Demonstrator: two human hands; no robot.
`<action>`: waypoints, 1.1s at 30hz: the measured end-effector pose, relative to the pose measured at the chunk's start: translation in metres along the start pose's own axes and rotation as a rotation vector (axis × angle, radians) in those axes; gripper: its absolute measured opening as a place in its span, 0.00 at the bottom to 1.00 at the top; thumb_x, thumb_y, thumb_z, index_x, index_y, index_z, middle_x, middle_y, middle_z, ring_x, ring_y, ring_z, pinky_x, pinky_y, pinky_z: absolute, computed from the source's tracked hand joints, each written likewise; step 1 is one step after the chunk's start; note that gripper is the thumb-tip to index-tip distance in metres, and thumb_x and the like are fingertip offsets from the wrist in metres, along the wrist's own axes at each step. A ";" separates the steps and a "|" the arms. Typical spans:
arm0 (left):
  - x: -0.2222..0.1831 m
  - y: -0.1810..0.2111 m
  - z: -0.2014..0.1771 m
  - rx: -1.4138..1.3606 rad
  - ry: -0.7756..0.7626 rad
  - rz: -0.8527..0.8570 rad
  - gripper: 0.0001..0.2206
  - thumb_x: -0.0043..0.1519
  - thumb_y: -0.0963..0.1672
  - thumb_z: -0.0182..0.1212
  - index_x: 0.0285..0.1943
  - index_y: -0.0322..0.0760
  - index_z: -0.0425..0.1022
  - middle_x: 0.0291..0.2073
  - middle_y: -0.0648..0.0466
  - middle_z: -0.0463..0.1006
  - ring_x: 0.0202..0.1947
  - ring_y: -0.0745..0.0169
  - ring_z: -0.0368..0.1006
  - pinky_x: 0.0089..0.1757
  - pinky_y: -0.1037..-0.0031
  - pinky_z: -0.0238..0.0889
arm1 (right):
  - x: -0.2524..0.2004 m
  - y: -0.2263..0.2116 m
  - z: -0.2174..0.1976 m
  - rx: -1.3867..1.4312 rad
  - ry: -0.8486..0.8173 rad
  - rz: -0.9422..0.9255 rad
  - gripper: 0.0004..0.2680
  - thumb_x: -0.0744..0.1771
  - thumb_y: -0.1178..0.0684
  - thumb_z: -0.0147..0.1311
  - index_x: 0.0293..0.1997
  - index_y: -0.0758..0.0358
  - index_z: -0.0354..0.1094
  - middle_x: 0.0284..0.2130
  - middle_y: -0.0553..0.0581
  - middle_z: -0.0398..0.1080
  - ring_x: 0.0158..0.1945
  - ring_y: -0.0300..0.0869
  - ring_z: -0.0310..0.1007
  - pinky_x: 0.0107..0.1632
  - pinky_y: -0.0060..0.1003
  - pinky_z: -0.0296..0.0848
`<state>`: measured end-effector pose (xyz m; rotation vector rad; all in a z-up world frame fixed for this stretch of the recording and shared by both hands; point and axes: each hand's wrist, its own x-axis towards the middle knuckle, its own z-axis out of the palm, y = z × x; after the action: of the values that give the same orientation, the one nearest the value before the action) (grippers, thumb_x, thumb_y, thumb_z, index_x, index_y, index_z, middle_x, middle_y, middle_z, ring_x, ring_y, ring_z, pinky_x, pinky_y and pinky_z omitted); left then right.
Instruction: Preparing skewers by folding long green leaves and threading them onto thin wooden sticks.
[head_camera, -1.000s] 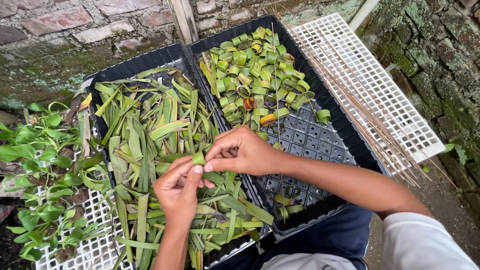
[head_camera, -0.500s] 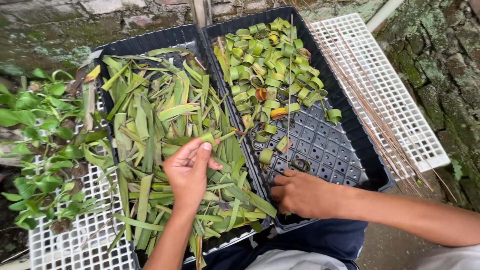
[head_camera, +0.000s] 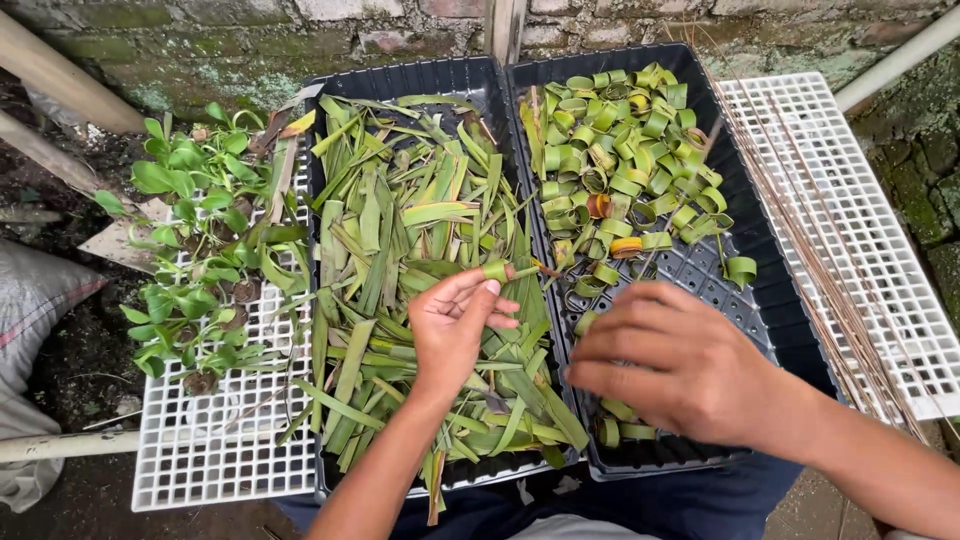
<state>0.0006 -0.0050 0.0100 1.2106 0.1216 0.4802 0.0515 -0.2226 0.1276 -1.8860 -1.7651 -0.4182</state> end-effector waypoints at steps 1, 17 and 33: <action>0.000 0.000 0.001 -0.001 -0.001 0.004 0.10 0.62 0.34 0.59 0.50 0.21 0.78 0.41 0.34 0.83 0.27 0.57 0.83 0.29 0.70 0.82 | 0.005 0.006 0.009 -0.003 0.001 -0.003 0.11 0.71 0.49 0.46 0.39 0.49 0.79 0.36 0.46 0.77 0.43 0.45 0.78 0.52 0.49 0.73; -0.008 -0.006 0.001 0.059 0.107 0.167 0.11 0.58 0.32 0.61 0.49 0.22 0.80 0.32 0.36 0.84 0.22 0.60 0.80 0.25 0.74 0.80 | 0.031 0.026 0.085 -0.006 0.252 0.337 0.02 0.66 0.58 0.61 0.34 0.58 0.79 0.26 0.53 0.79 0.26 0.45 0.78 0.30 0.37 0.77; -0.005 0.010 0.007 0.334 0.187 0.493 0.12 0.54 0.32 0.63 0.44 0.28 0.84 0.18 0.43 0.81 0.18 0.70 0.73 0.20 0.73 0.65 | 0.031 0.014 0.092 -0.090 0.310 0.392 0.02 0.64 0.60 0.62 0.32 0.59 0.77 0.14 0.52 0.71 0.15 0.43 0.71 0.21 0.32 0.71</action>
<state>-0.0040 -0.0109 0.0208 1.5266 0.0621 1.0363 0.0574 -0.1457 0.0667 -2.0411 -1.1633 -0.6085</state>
